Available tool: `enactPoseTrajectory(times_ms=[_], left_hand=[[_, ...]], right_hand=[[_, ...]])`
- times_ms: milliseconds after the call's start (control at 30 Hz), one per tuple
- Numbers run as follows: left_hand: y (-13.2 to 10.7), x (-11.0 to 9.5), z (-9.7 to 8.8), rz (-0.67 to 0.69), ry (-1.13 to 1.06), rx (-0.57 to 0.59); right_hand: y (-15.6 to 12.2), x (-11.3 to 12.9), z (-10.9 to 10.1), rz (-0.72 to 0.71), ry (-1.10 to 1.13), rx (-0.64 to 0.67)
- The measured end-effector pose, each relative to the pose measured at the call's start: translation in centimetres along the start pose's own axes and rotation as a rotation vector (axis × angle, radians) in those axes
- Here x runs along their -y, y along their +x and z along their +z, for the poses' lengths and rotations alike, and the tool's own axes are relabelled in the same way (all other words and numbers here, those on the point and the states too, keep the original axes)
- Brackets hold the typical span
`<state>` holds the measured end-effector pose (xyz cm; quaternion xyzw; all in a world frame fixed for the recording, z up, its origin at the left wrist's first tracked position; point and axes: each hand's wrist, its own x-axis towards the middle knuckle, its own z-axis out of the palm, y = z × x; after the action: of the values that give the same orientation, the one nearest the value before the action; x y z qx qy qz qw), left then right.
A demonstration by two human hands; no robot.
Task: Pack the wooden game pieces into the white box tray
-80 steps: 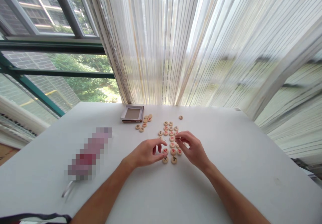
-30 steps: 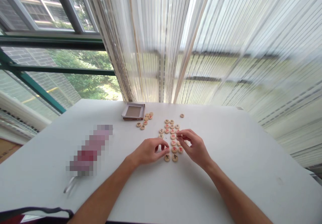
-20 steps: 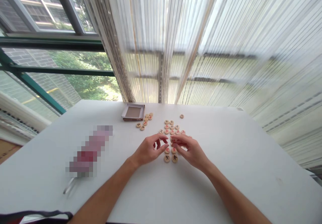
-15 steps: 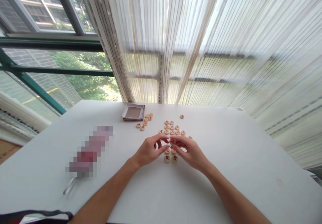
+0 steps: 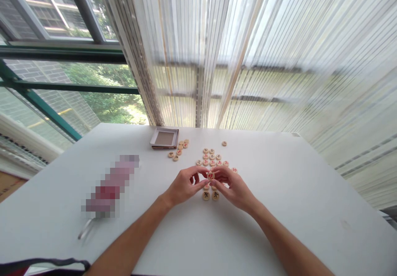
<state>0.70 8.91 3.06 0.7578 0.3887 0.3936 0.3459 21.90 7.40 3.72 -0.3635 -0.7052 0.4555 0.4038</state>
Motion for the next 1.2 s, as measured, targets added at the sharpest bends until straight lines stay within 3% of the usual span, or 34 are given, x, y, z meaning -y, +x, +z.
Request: enactPoseTrajectory(times_ms=[900,1200], left_hand=[[0.07,-0.15,0.05,-0.016,-0.040,0.011],[-0.22,-0.04,0.33,0.025,-0.025,0.053]], right_hand=[[0.05,0.01,-0.03,-0.030,-0.073,-0.042],[0.18,-0.11,0.10,0.027,-0.052,-0.053]])
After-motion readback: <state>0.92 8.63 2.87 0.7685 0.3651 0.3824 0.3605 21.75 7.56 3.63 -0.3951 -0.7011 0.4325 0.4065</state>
